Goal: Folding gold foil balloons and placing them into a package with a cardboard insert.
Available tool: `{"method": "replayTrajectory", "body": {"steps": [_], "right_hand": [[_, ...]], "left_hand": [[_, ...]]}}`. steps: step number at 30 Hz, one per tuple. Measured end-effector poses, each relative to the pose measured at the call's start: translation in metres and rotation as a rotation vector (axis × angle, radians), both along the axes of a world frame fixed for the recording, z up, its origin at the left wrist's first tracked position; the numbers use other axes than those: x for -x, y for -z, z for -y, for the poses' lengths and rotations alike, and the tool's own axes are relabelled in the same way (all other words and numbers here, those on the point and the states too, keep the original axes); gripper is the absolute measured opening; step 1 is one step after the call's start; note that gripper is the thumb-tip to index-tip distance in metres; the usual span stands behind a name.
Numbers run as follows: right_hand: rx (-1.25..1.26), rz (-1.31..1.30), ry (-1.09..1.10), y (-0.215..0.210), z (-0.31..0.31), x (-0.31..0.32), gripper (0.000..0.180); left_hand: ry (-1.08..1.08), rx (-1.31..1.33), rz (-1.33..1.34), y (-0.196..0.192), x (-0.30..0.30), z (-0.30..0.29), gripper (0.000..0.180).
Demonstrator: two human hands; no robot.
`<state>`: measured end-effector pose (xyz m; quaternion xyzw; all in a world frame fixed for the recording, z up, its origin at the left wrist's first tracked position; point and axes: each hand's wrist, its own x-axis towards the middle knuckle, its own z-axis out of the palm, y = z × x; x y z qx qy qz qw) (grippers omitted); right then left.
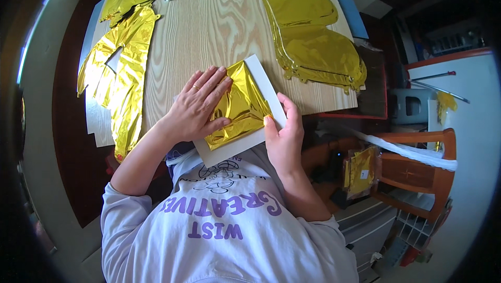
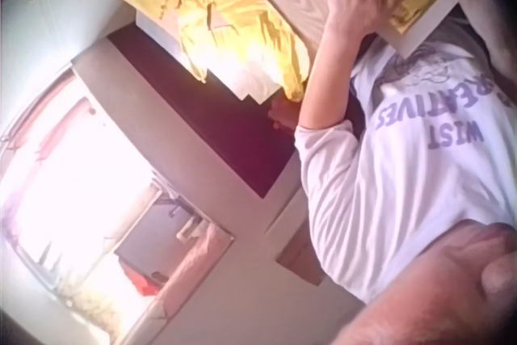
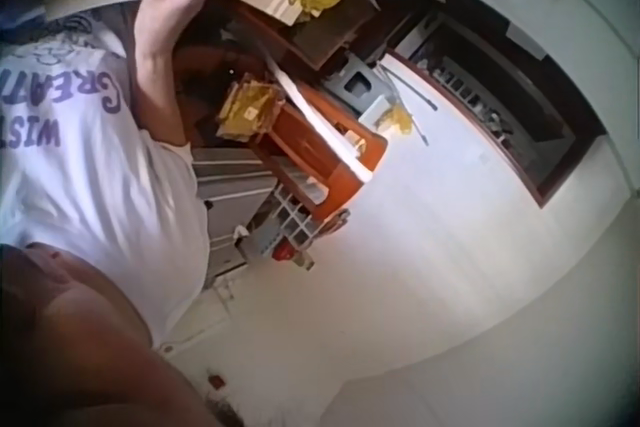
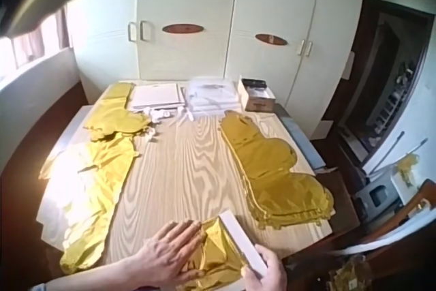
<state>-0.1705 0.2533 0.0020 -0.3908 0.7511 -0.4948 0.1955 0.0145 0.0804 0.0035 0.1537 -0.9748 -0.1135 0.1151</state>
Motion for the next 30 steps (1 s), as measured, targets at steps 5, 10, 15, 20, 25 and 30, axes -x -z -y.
{"method": "replayTrajectory", "body": {"steps": [5,10,15,20,25,30], "right_hand": [[-0.229,-0.393,-0.100,-0.024,-0.005,0.013,0.051],[-0.292,-0.533,-0.165,-0.034,-0.002,0.021,0.051],[0.051,-0.645,-0.479,-0.046,0.034,0.025,0.060],[-0.142,-0.841,-0.761,-0.007,0.081,0.021,0.078],[-0.229,-0.915,-0.766,0.008,0.079,0.028,0.087],[-0.226,-0.914,-0.759,0.006,0.076,0.026,0.088]], "left_hand": [[0.028,-0.077,-0.033,0.004,-0.005,0.006,0.090],[0.062,-0.003,0.015,-0.003,-0.006,0.004,0.102],[0.060,0.043,0.044,0.000,-0.006,0.004,0.104],[0.072,0.046,0.042,-0.001,-0.004,0.005,0.105],[0.064,-0.043,0.046,-0.007,-0.009,0.006,0.107],[-0.029,-0.041,0.169,-0.016,-0.048,-0.003,0.107]]}}
